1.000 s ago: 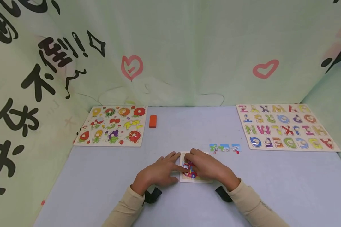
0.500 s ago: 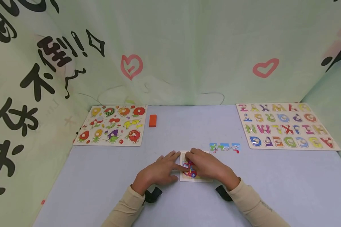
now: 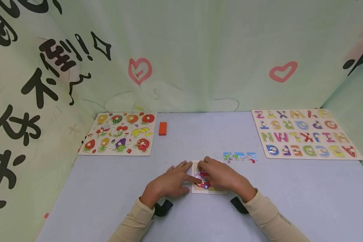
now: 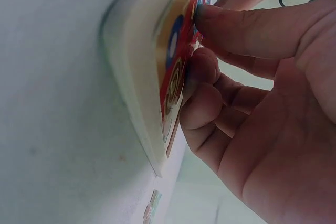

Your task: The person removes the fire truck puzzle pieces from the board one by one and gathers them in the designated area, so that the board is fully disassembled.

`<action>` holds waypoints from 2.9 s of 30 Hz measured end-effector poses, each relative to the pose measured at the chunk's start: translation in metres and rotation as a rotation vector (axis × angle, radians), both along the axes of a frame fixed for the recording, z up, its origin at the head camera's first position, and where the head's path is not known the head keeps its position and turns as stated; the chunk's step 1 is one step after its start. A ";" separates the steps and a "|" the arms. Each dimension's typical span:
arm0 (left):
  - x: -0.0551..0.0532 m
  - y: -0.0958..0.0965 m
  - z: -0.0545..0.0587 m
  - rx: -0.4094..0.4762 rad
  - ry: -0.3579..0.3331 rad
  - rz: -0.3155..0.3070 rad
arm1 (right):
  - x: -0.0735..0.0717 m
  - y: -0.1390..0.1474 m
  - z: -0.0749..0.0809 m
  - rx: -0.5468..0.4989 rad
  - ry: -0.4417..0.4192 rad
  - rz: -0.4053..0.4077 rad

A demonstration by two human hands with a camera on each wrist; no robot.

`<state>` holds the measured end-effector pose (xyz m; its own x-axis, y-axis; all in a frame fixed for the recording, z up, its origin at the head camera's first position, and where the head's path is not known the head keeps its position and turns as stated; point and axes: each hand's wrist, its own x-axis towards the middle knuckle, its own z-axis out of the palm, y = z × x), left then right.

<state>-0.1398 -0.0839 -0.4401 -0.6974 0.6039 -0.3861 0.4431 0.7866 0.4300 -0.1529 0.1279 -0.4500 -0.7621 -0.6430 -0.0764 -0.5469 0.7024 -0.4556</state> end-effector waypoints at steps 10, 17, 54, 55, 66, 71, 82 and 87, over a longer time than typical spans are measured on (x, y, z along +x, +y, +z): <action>0.000 0.001 0.001 0.004 -0.003 0.002 | 0.000 0.000 -0.001 -0.016 -0.023 0.008; 0.000 0.001 0.001 -0.004 0.006 -0.009 | 0.000 -0.002 -0.004 -0.050 0.005 0.018; -0.002 -0.003 0.002 0.025 -0.021 -0.025 | -0.010 0.005 -0.010 -0.210 -0.132 -0.011; -0.002 -0.003 0.002 0.026 -0.022 -0.025 | -0.011 0.005 -0.010 -0.215 -0.135 -0.007; -0.003 -0.004 0.002 0.031 -0.023 -0.022 | -0.008 -0.001 -0.009 -0.283 -0.138 0.023; -0.003 -0.003 0.002 0.026 -0.022 -0.023 | -0.008 0.001 -0.004 -0.300 -0.144 0.033; -0.001 0.002 0.001 -0.009 -0.016 0.010 | -0.023 0.052 0.030 -0.249 -0.144 -0.125; 0.000 0.002 0.003 -0.001 -0.006 0.022 | -0.026 0.081 0.035 -0.191 -0.157 -0.184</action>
<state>-0.1400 -0.0821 -0.4375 -0.7081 0.5879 -0.3911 0.4227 0.7966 0.4322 -0.1787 0.2086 -0.4150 -0.8553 -0.5097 -0.0936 -0.3310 0.6762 -0.6582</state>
